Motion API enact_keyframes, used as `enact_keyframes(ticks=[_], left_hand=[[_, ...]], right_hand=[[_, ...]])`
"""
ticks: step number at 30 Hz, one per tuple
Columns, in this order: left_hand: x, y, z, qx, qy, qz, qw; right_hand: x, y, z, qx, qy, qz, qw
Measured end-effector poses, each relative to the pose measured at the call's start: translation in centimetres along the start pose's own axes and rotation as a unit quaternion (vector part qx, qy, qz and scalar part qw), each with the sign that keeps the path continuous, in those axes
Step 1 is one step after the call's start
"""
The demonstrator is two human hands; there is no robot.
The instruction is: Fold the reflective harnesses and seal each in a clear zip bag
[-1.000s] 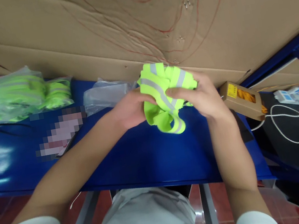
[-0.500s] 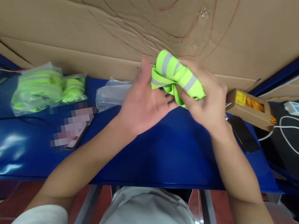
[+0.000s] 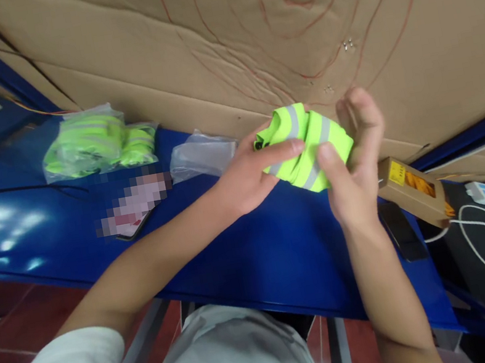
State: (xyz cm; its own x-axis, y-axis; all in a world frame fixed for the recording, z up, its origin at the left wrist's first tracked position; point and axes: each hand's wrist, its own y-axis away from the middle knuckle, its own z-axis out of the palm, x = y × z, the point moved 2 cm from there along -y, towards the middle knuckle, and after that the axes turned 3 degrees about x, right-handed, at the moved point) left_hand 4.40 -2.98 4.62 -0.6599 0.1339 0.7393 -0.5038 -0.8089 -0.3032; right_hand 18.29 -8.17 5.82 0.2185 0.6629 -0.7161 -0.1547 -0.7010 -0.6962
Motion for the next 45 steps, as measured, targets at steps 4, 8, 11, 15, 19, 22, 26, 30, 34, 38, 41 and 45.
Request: enact_keyframes(ticks=[4, 8, 11, 15, 19, 22, 26, 30, 34, 38, 41, 45], left_hand=[[0.9, 0.0, -0.8, -0.077, -0.168, 0.132, 0.974], [1.0, -0.7, -2.0, -0.147, -0.318, 0.197, 0.916], [-1.1, -0.4, -2.4, -0.203, -0.276, 0.078, 0.936], [-5.4, 1.7, -3.0, -0.217, -0.211, -0.09, 0.949], [-8.7, 4.0, -4.8, -0.16, -0.226, -0.153, 0.949], [-9.4, 5.2, -5.7, -0.147, -0.306, -0.132, 0.931], [-6.8, 5.5, -6.2, -0.198, -0.494, -0.062, 0.844], [-1.0, 3.7, -9.0, -0.197, -0.682, -0.017, 0.704], [2.8, 1.9, -14.5, -0.05, -0.854, -0.048, 0.516], [2.2, 1.9, -16.9, -0.017, -0.858, -0.072, 0.508], [1.5, 2.4, -16.4, -0.032, -0.849, -0.034, 0.526], [1.4, 2.5, -17.0, -0.024, -0.851, -0.064, 0.52]], right_hand=[[1.0, 0.7, -0.7, -0.049, -0.11, 0.214, 0.969], [1.7, 2.2, -1.7, -0.033, -0.111, 0.228, 0.967], [3.3, 4.2, -2.5, 0.008, -0.128, 0.292, 0.948], [6.2, 7.4, -3.8, 0.061, -0.141, 0.397, 0.905], [7.9, 10.0, -4.1, 0.03, -0.174, 0.483, 0.858], [7.8, 11.0, -3.5, 0.02, -0.187, 0.52, 0.833], [6.7, 11.6, -2.5, 0.017, -0.189, 0.53, 0.827], [5.9, 12.1, -2.0, 0.028, -0.189, 0.536, 0.822], [6.5, 12.1, -2.3, 0.066, -0.163, 0.562, 0.808], [7.1, 12.0, -2.7, 0.081, -0.149, 0.572, 0.803], [7.1, 12.1, -2.8, 0.073, -0.144, 0.565, 0.809], [7.2, 12.4, -2.7, 0.058, -0.129, 0.559, 0.817]])
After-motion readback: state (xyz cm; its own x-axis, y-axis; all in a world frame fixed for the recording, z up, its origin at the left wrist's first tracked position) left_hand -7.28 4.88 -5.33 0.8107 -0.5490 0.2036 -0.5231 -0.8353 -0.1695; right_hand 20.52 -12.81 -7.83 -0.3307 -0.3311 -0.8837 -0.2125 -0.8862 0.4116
